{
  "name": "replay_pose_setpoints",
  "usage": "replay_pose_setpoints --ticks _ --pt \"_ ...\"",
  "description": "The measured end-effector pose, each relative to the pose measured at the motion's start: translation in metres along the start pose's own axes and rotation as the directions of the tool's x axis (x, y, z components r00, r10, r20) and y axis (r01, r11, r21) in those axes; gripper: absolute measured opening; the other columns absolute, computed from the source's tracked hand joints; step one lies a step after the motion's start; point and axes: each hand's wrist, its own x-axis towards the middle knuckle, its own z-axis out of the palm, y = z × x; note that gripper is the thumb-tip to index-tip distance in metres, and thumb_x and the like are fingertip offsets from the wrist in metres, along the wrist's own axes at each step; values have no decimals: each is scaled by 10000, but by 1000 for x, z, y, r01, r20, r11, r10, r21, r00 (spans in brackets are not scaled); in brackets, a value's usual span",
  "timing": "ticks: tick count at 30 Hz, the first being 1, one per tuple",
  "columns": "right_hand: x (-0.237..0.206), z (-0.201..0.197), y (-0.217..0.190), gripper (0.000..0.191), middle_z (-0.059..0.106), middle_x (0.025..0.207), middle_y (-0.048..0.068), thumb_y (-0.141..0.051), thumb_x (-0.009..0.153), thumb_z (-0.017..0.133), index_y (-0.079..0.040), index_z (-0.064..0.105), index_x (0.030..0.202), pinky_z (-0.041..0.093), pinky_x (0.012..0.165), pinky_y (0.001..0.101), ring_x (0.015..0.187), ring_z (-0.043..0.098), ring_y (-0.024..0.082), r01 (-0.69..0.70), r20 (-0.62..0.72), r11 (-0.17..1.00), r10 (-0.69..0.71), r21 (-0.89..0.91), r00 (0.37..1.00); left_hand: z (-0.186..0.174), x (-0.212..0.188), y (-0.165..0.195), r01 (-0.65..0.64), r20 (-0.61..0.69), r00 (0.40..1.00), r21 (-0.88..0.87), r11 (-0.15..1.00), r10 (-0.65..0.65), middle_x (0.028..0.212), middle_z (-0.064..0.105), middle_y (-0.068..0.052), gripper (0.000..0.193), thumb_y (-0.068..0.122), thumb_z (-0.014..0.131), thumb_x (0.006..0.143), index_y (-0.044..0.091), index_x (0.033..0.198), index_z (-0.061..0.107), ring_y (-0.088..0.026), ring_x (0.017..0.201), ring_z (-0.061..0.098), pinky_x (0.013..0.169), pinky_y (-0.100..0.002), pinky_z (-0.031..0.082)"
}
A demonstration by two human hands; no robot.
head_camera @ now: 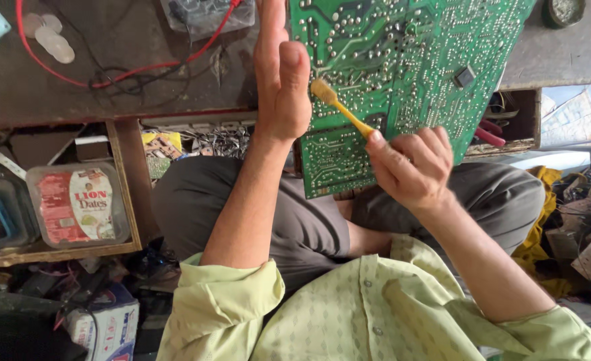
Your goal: The person sits cross-legged on the floor with a green circuit board on their lap. They probe the board with multimeter test leads, solder joints with a soldering iron, scrape the board with a small blade, brush off the surface, and resume soldering.
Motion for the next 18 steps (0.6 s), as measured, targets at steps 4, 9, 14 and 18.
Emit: replay_pose_setpoints --ticks 4,9,14,18 --pt "18 -10 -12 166 602 726 59 104 903 826 30 768 1040 380 669 403 651 530 246 -183 14 974 186 -131 982 0 0 5 51 7 999 -30 998 -51 1656 354 -145 927 720 356 1040 3 1619 250 -215 1389 389 1159 -343 294" --pt "24 -9 -14 157 578 795 32 58 983 828 -44 756 1077 359 673 373 690 535 223 -132 28 990 134 -48 991 4 4 4 -16 -5 1000 -120 993 15 1647 312 -95 883 703 371 1083 27 1645 286 -166 1547 278 1311 -306 197" --pt "-6 3 -18 183 544 726 39 92 918 817 -49 707 880 350 625 394 642 503 238 -45 -12 995 46 85 999 3 0 -1 7 -14 1000 -148 989 -9 1663 335 -116 918 715 385 1065 1 1631 280 -175 1525 301 1290 -313 212" --pt "-44 -13 18 266 562 665 61 -31 826 737 -80 543 650 433 545 361 589 549 233 -180 -16 685 239 -706 971 5 1 -3 -33 -32 999 -198 980 27 1647 311 -68 933 720 400 1058 8 1651 291 -136 1540 271 1310 -286 174"
